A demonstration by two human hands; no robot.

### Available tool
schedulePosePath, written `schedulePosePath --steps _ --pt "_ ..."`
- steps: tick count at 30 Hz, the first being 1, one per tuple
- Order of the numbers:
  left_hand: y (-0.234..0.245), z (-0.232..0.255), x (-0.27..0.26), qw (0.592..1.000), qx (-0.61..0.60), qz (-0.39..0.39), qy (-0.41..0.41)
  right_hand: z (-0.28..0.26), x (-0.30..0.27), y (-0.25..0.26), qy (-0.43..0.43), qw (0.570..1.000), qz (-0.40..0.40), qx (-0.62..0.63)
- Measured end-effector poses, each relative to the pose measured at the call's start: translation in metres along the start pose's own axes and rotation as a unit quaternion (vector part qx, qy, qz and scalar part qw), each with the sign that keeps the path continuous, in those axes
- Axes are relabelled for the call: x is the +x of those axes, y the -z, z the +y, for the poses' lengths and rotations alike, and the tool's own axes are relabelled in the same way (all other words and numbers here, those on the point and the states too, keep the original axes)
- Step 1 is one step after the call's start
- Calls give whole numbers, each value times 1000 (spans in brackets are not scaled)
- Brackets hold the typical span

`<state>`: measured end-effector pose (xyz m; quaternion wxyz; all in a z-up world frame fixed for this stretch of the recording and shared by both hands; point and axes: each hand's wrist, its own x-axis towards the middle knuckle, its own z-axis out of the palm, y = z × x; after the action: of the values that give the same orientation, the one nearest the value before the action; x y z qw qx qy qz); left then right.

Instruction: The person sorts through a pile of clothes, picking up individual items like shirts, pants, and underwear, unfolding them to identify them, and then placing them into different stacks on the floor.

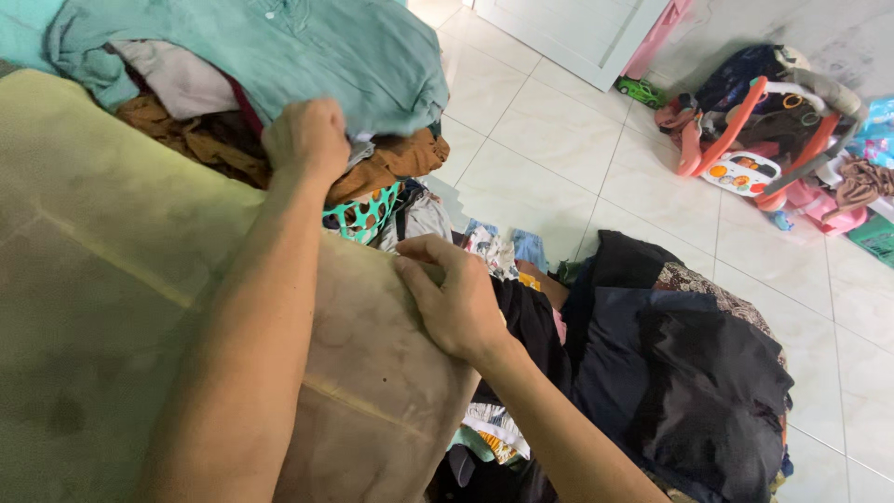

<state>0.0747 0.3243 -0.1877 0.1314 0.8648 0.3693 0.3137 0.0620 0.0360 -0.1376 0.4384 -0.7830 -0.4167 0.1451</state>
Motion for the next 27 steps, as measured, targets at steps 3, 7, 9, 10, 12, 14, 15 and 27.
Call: schedulePosePath --steps 3,7,9,10,12,14,15,27 --pt "11 15 -9 984 -93 129 -81 2 2 -1 11 1000 17 3" --pt "33 37 -31 971 -164 141 -99 7 1 -4 6 999 34 -23" --pt "42 49 -42 928 -253 209 -174 11 1 -5 21 998 54 -24" --pt "46 55 -51 927 -252 211 -179 13 0 -6 38 996 64 -41" --pt "53 71 -73 916 -274 197 -217 15 -2 -7 59 994 79 -54" --pt "61 92 -105 917 -314 136 -206 14 -5 -6 50 990 108 -75" --pt "67 102 -121 909 -328 127 -223 14 -7 -4 55 990 113 -71" --pt "112 145 -233 871 -377 71 -306 1 -56 66 259 944 203 6"
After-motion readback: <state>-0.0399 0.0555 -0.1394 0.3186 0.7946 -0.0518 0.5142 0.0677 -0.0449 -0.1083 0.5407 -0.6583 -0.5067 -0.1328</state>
